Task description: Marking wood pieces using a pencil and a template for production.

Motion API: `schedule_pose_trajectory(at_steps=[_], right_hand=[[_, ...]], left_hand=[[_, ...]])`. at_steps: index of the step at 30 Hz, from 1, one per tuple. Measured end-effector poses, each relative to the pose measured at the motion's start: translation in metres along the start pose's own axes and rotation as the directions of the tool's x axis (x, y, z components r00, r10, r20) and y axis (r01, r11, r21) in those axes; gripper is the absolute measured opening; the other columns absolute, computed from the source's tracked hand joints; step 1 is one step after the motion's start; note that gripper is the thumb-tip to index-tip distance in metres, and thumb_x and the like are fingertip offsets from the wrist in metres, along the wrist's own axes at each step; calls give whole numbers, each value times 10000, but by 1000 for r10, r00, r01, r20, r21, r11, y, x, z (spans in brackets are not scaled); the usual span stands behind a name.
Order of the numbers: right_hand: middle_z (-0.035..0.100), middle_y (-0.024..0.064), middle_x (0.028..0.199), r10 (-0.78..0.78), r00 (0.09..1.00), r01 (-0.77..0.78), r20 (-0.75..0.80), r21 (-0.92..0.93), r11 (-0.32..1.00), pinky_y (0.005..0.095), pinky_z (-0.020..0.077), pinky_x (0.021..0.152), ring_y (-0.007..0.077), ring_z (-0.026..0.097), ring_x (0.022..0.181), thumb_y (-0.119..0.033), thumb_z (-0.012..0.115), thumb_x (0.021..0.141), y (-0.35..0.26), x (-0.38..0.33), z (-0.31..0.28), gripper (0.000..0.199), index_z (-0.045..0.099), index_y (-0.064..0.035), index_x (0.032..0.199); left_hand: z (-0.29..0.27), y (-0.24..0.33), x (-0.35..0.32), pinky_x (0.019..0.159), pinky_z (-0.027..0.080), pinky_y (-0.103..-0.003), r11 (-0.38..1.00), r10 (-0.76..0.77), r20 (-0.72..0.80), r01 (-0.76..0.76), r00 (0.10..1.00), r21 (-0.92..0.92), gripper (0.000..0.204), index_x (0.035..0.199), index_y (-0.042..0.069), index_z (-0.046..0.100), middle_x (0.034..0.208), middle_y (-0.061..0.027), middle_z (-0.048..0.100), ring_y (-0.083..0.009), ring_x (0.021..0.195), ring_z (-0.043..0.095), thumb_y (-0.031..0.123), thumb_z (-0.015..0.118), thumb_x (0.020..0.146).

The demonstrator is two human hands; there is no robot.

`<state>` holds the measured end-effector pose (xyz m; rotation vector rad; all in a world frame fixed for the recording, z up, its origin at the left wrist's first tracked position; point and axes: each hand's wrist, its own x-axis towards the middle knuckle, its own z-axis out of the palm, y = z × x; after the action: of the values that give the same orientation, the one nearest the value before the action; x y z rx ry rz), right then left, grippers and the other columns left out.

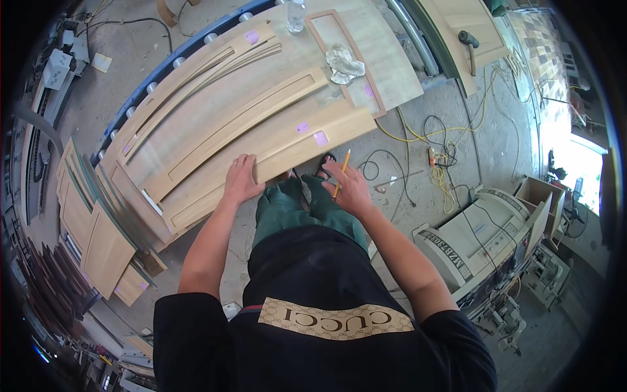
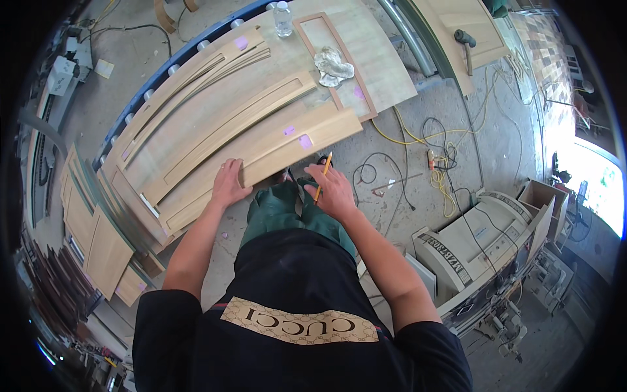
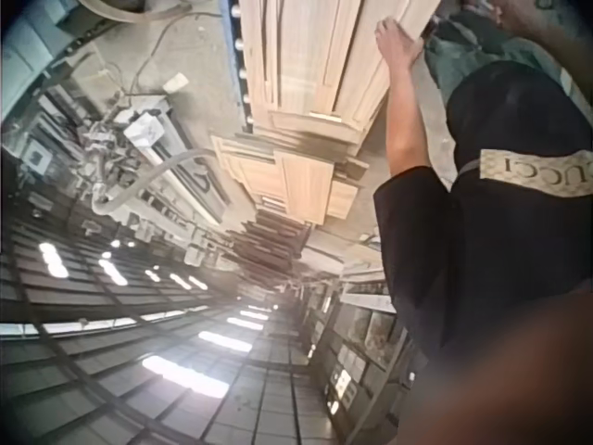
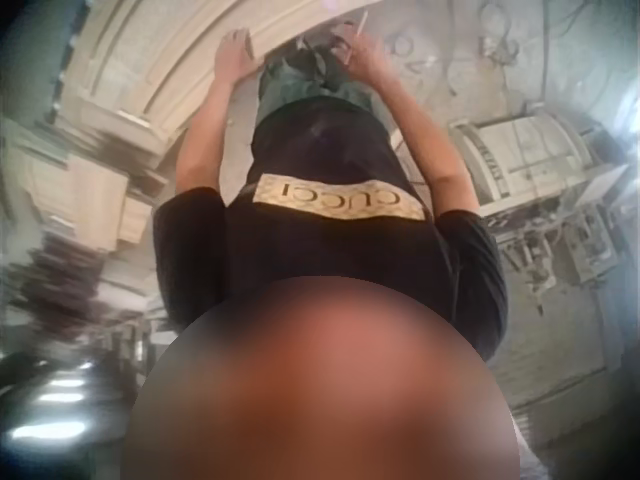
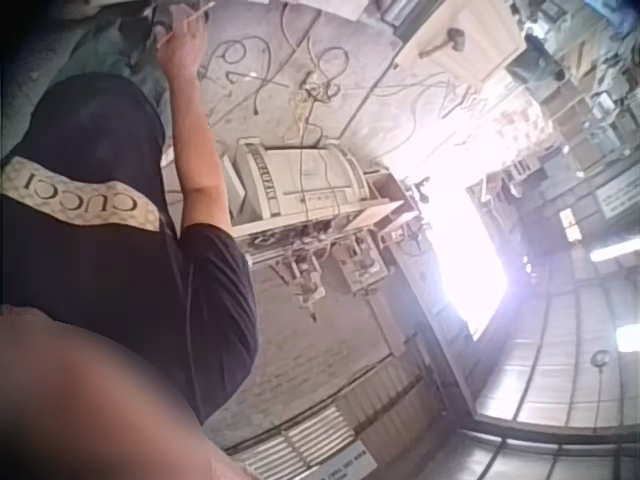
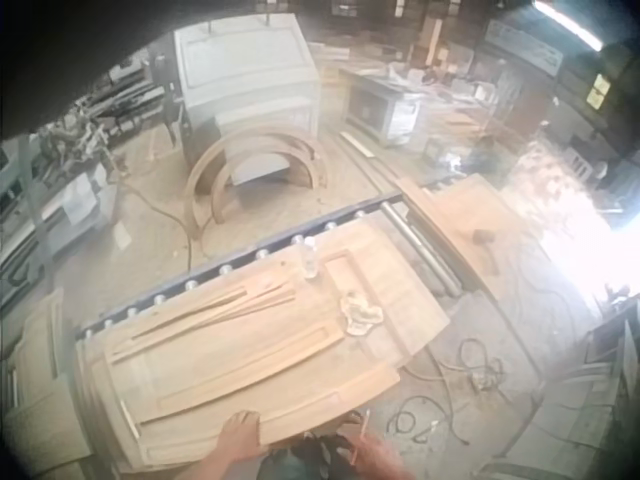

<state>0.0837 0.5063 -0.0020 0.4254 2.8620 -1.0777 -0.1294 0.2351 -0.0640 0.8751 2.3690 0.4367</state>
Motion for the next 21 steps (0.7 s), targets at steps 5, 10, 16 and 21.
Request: schedule_pose_trajectory(at_steps=[5, 10, 16, 21], right_hand=[[607, 105, 1488, -312, 950, 308, 20, -236, 922, 516, 390, 1188, 323, 535, 1413, -390, 850, 813, -6, 29, -31, 714, 604, -134, 1433], [500, 185, 1587, -303, 864, 443, 403, -321, 837, 533, 370, 1185, 348, 474, 1464, -490, 878, 767, 2, 51, -58, 949, 471, -128, 1543], [672, 179, 1262, -450, 827, 526, 338, -180, 831, 482, 462, 1038, 360, 644, 1201, -556, 891, 727, -11, 58, -125, 978, 504, -111, 1507], [656, 204, 1349, -332, 872, 361, 361, -14, 933, 490, 523, 1006, 413, 642, 1221, -495, 888, 757, -26, 42, -164, 947, 493, -95, 1519]], left_hand=[[-5, 27, -2, 1097, 489, -490, 973, 189, 47, -180, 981, -146, 883, 1393, -7, 571, 1343, -248, 586, -449, 1264, 564, 317, 875, 629], [-22, 74, -7, 1070, 501, -501, 964, 191, 156, -156, 969, -214, 909, 1373, -6, 579, 1281, -253, 595, -453, 1230, 587, 352, 917, 610], [-109, 189, -21, 1019, 519, -491, 973, 229, 108, -231, 968, 9, 782, 1292, 36, 619, 1234, -201, 617, -410, 1174, 608, 324, 899, 621], [-169, 249, -54, 1108, 448, -493, 947, 272, 16, -270, 962, 174, 764, 1319, 76, 625, 1272, -155, 621, -381, 1234, 580, 267, 878, 625]])
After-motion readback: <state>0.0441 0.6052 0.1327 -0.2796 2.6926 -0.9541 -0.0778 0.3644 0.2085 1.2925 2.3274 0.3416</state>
